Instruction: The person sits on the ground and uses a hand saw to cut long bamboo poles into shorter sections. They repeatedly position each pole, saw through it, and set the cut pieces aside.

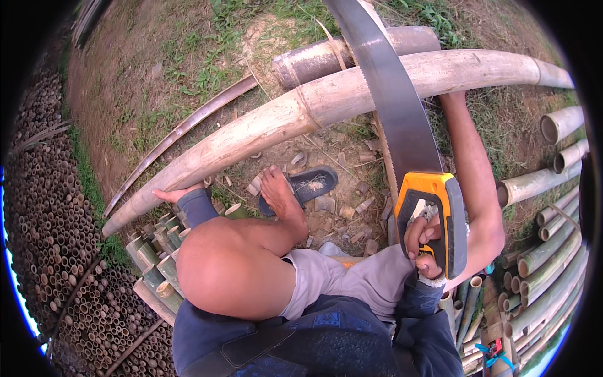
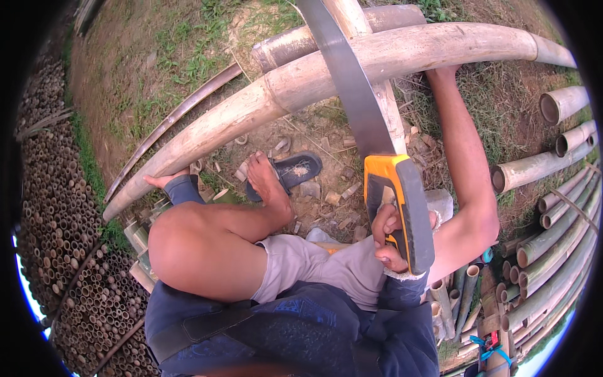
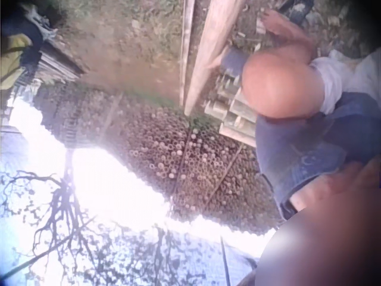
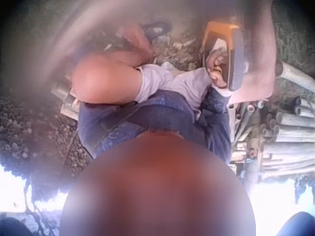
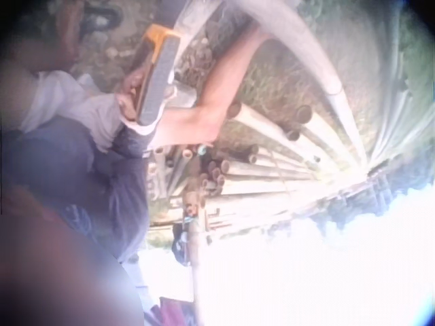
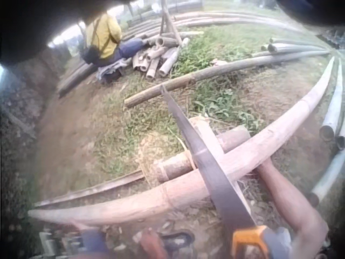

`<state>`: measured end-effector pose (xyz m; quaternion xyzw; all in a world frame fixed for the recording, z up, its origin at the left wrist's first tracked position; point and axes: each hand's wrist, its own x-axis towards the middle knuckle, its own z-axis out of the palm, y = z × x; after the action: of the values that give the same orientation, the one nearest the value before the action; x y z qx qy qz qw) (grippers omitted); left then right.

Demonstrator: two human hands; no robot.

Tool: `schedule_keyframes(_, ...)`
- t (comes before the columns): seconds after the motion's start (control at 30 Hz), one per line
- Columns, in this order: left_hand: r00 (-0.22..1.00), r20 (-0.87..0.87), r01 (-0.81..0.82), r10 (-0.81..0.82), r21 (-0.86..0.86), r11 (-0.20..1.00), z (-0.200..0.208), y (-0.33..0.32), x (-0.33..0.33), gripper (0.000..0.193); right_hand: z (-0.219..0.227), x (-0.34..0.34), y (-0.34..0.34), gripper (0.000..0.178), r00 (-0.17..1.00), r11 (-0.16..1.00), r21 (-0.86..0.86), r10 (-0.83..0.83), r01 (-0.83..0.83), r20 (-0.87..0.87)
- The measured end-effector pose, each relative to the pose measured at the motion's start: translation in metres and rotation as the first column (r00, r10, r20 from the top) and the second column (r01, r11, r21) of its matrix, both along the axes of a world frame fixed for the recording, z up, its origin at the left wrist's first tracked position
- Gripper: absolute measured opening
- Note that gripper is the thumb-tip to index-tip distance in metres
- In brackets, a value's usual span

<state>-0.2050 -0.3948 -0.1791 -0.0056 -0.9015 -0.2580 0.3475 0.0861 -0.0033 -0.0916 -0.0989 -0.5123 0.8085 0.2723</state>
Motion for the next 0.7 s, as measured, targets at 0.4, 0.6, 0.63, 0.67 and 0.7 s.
schedule_keyframes(0.4,0.963,-0.101,-0.180,0.251,0.456,0.872,0.003,0.043,0.003,0.049,0.001,0.002,-0.041,0.044,0.868,0.938,0.341,-0.221,0.065,0.444)
schedule_keyframes(0.6,0.802,0.069,0.386,-0.594,0.698,0.603,0.064,0.098,-0.026,0.058,-0.008,0.012,-0.055,0.044,0.879,0.981,0.179,-0.145,0.070,0.455)
schedule_keyframes(0.63,0.572,0.185,0.462,-0.799,0.732,0.500,0.088,0.107,-0.034,0.062,-0.010,0.015,-0.056,0.043,0.876,0.971,0.225,-0.174,0.077,0.451)
schedule_keyframes(0.67,0.403,0.205,0.614,-0.892,0.662,0.430,0.115,0.116,-0.041,0.062,-0.011,0.018,-0.057,0.042,0.871,0.962,0.266,-0.183,0.062,0.456)
schedule_keyframes(0.7,0.249,0.282,0.704,-0.926,0.604,0.373,0.146,0.127,-0.049,0.062,-0.012,0.021,-0.058,0.041,0.868,0.959,0.277,-0.190,0.063,0.458)
